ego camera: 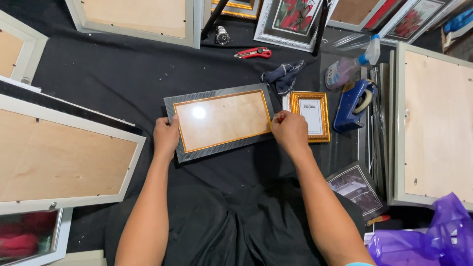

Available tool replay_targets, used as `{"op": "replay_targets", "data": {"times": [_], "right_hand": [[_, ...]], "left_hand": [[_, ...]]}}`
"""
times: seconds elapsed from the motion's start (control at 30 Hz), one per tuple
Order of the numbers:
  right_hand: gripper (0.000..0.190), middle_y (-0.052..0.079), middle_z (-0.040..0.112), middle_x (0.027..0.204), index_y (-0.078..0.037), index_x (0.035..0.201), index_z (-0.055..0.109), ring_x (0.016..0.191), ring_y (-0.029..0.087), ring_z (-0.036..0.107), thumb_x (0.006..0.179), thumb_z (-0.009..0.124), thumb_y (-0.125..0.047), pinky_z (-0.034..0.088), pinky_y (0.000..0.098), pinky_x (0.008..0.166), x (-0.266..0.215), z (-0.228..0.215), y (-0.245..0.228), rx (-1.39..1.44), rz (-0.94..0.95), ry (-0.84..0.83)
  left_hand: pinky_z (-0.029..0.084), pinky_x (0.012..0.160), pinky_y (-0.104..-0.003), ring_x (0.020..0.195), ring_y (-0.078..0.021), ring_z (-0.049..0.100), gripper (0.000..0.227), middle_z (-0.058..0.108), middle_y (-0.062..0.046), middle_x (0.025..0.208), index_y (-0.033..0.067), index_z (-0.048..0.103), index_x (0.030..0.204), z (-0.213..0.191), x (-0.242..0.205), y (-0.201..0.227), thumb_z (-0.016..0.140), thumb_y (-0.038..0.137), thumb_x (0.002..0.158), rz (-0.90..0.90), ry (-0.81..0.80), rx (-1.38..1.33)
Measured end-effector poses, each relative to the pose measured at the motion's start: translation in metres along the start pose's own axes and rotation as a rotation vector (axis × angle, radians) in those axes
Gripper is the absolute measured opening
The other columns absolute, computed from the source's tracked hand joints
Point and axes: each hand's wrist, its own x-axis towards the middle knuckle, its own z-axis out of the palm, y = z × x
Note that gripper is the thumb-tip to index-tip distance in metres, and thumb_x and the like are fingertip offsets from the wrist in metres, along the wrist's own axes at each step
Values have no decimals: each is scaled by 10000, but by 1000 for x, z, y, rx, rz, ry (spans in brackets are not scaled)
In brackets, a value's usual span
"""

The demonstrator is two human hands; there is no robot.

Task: Cleaning the glass and frames of several picture frames using a cloth and a brush.

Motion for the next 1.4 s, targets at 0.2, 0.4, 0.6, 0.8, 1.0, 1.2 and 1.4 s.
{"op": "replay_targets", "data": {"times": [0.2, 0.4, 0.6, 0.8, 1.0, 1.2, 1.4], "right_hand": [[287, 265, 710, 754, -42, 847, 758, 827, 527, 719, 856, 574, -261, 594, 561, 687, -27, 49, -23, -87, -63, -165], [237, 254, 712, 771, -71, 891, 743, 795, 533, 705, 872, 582, -243, 575, 591, 669, -79, 80, -91, 60, -306, -217], [253, 240, 702, 780, -111, 1047, 752, 826, 520, 695, 907, 615, -270, 567, 592, 680, -112, 119, -140, 323, -429, -283], [225, 215, 732, 767, -269, 1037, 810, 867, 425, 738, 904, 645, -344, 577, 476, 733, -71, 86, -113, 421, -111, -184], [250, 173, 738, 885, -151, 1098, 791, 909, 416, 737, 932, 628, -244, 587, 529, 816, -31, 25, -37, -107, 16, 97], [266, 171, 696, 892, -195, 1053, 779, 925, 449, 720, 895, 590, -294, 584, 547, 831, -60, 94, -84, -85, -29, -30], [249, 182, 723, 871, -191, 1077, 770, 924, 451, 725, 934, 604, -310, 588, 530, 851, -90, 132, -194, 317, -148, -133]], "left_hand": [[523, 983, -514, 1257, -383, 610, 530, 685, -216, 1268, -5, 615, 1379, -8, -6, 16, 590, 406, 1045, 55, -35, 128], [439, 1106, -535, 1360, -425, 526, 667, 594, -263, 1393, -2, 555, 1460, -4, -4, 13, 498, 511, 1039, -8, -81, 283], [456, 1063, -593, 1360, -454, 508, 673, 542, -332, 1412, -50, 460, 1488, -20, -6, 25, 412, 479, 1075, -69, -68, 204], [496, 1014, -590, 1328, -459, 537, 636, 579, -311, 1376, -42, 523, 1454, -28, 1, 22, 408, 465, 1088, -14, -131, 239], [498, 1028, -589, 1342, -450, 535, 627, 570, -321, 1397, -55, 446, 1509, -20, 10, 14, 442, 400, 1078, 15, -189, 141], [491, 1042, -592, 1363, -429, 522, 677, 554, -305, 1430, -39, 424, 1527, -26, 1, 24, 412, 464, 1074, -1, -225, 155], [463, 1076, -593, 1393, -428, 491, 709, 520, -299, 1475, -43, 451, 1507, -39, 0, 31, 354, 516, 1082, -26, -197, 179]]}}
